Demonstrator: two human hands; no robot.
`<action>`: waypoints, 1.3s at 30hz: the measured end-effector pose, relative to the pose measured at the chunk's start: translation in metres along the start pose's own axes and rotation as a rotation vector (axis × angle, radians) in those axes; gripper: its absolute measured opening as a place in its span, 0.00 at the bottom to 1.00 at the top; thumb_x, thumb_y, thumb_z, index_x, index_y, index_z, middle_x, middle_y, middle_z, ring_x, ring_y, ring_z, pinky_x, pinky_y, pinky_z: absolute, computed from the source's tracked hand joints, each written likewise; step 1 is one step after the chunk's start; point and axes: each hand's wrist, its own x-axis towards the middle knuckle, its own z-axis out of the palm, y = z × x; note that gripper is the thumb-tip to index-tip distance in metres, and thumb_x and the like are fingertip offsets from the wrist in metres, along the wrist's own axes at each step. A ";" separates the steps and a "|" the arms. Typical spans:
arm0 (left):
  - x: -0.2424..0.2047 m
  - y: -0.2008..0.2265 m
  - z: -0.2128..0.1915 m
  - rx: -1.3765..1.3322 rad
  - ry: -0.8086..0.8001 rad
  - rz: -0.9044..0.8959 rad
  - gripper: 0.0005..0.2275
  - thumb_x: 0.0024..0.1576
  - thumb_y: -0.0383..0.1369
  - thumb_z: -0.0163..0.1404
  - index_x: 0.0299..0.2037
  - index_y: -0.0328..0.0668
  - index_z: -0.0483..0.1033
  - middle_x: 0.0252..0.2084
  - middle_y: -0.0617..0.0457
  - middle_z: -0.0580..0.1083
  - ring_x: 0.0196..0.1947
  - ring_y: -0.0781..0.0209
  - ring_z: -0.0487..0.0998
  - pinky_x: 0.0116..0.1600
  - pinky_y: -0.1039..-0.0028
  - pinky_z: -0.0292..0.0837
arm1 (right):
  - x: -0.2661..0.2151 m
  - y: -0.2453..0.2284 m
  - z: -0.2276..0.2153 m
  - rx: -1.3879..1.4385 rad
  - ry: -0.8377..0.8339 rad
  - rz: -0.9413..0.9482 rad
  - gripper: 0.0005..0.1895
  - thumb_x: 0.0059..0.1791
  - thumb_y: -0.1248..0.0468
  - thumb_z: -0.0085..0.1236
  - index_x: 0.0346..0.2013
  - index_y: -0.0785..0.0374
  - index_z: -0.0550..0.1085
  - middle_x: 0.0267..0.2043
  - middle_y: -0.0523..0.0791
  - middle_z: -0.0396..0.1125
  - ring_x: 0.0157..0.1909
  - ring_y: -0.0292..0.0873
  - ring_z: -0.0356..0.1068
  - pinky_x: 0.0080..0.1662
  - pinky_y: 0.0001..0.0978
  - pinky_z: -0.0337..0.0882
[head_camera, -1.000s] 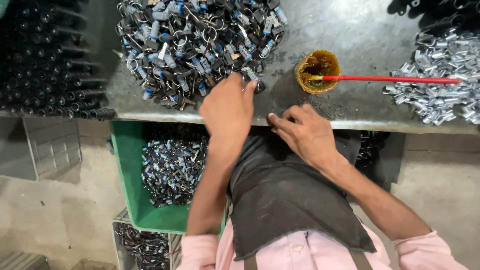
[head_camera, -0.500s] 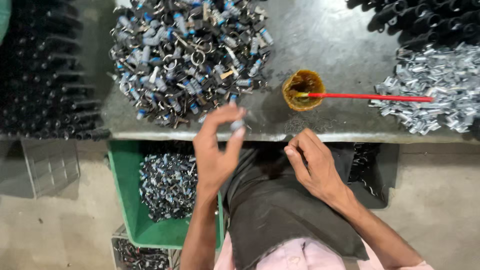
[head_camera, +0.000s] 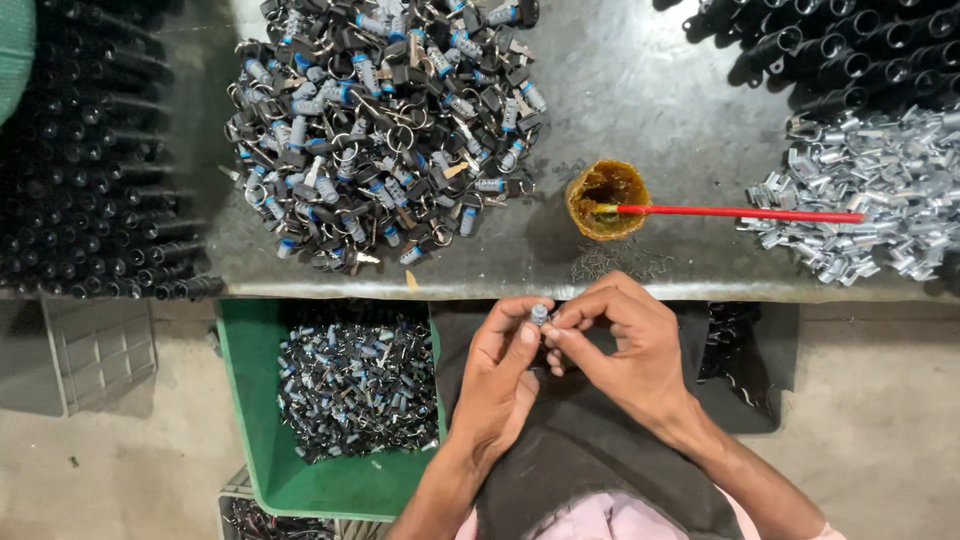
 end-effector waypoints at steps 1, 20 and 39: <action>0.000 0.000 0.000 0.004 0.000 -0.003 0.11 0.67 0.30 0.50 0.56 0.37 0.71 0.47 0.52 0.73 0.43 0.64 0.71 0.48 0.72 0.70 | 0.000 0.000 0.000 -0.005 0.005 -0.018 0.06 0.45 0.74 0.67 0.33 0.66 0.77 0.38 0.44 0.70 0.35 0.33 0.72 0.36 0.23 0.73; -0.004 0.027 -0.002 0.251 -0.129 -0.056 0.14 0.65 0.31 0.51 0.57 0.29 0.75 0.47 0.50 0.77 0.44 0.65 0.75 0.48 0.72 0.73 | -0.011 0.035 -0.019 0.776 -0.124 0.178 0.25 0.46 0.80 0.63 0.53 0.65 0.63 0.42 0.44 0.63 0.41 0.36 0.69 0.37 0.26 0.75; 0.058 0.009 0.003 -0.085 -0.038 -0.038 0.10 0.66 0.34 0.51 0.52 0.39 0.70 0.37 0.53 0.76 0.43 0.62 0.78 0.49 0.70 0.74 | 0.012 0.003 -0.073 0.123 0.530 -0.121 0.04 0.61 0.76 0.56 0.48 0.78 0.74 0.39 0.53 0.74 0.40 0.44 0.78 0.47 0.32 0.82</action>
